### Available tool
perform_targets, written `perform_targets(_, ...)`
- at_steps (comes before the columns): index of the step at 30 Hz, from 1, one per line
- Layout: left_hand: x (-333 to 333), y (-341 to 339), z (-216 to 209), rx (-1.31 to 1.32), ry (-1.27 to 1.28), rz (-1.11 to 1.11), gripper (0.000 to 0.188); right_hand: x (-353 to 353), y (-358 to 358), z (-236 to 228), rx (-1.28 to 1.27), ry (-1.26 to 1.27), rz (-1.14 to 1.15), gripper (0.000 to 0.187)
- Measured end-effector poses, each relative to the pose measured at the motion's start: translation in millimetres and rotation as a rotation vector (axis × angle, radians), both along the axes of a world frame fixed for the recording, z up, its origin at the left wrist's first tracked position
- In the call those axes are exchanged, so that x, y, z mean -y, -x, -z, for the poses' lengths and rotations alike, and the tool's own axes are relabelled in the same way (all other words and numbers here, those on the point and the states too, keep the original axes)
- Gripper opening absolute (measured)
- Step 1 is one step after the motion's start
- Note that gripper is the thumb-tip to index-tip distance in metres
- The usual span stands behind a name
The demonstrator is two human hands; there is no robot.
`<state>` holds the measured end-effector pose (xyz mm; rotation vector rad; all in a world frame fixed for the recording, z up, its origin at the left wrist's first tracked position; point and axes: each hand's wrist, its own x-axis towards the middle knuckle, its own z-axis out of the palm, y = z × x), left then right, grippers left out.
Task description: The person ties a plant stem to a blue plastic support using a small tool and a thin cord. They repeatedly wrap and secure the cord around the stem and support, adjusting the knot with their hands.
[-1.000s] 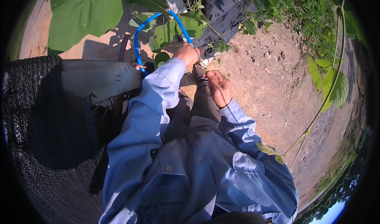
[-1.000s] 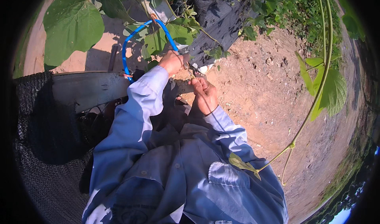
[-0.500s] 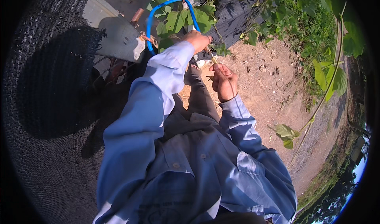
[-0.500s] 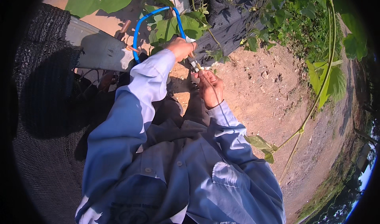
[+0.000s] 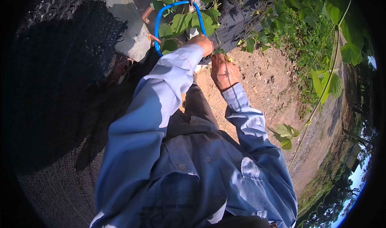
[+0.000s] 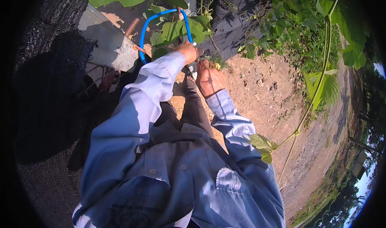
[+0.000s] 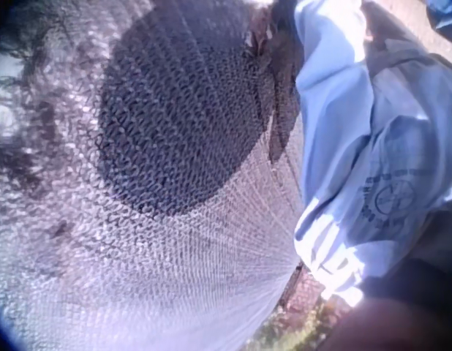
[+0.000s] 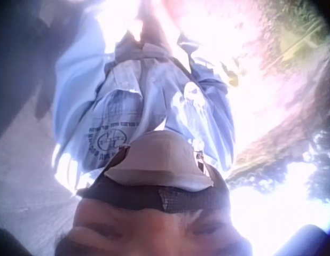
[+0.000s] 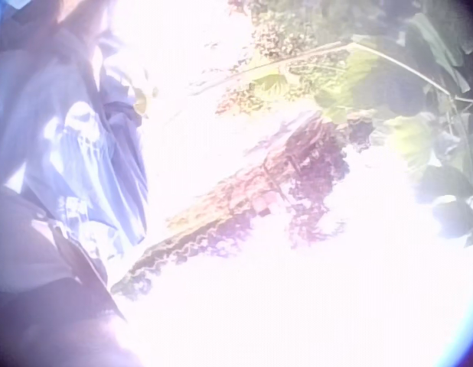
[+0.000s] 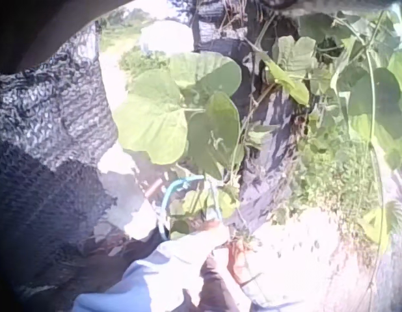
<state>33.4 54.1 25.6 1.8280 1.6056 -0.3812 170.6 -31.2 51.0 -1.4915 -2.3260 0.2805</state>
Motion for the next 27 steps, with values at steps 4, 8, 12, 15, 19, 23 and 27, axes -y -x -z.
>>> perform_targets(4, 6.3, 0.4, -7.1, -0.045, -0.062, 0.158, 0.037, -2.9, -3.5, 13.2, -0.037, -0.035, -0.044, 0.014)
perform_targets(8, 8.8, 1.3, -17.4, -0.05, -0.07, 0.232, 0.036, -4.3, -7.1, 25.2, -0.135, -0.08, -0.081, 0.008)
perform_targets(12, 13.8, -0.1, -35.9, 0.099, 0.034, -0.148, 0.035, -0.5, -9.6, 29.1, -0.234, -0.053, -0.088, 0.006)
perform_targets(15, 9.9, 2.7, -18.7, 0.001, -0.029, 0.082, 0.032, 3.2, -7.7, 28.5, -0.313, -0.017, -0.085, 0.006)
perform_targets(19, 10.1, 3.1, -24.0, -0.056, -0.065, 0.293, 0.034, 4.0, -11.7, 27.8, -0.362, 0.044, -0.065, 0.007)
perform_targets(23, 5.2, 2.1, 6.6, -0.063, -0.027, 0.174, 0.033, 3.1, -9.0, 22.2, -0.367, 0.076, -0.092, 0.009)
perform_targets(27, 12.9, 2.6, -33.3, 0.049, -0.016, 0.032, 0.033, 7.0, -3.9, 20.2, -0.336, 0.034, -0.026, 0.011)
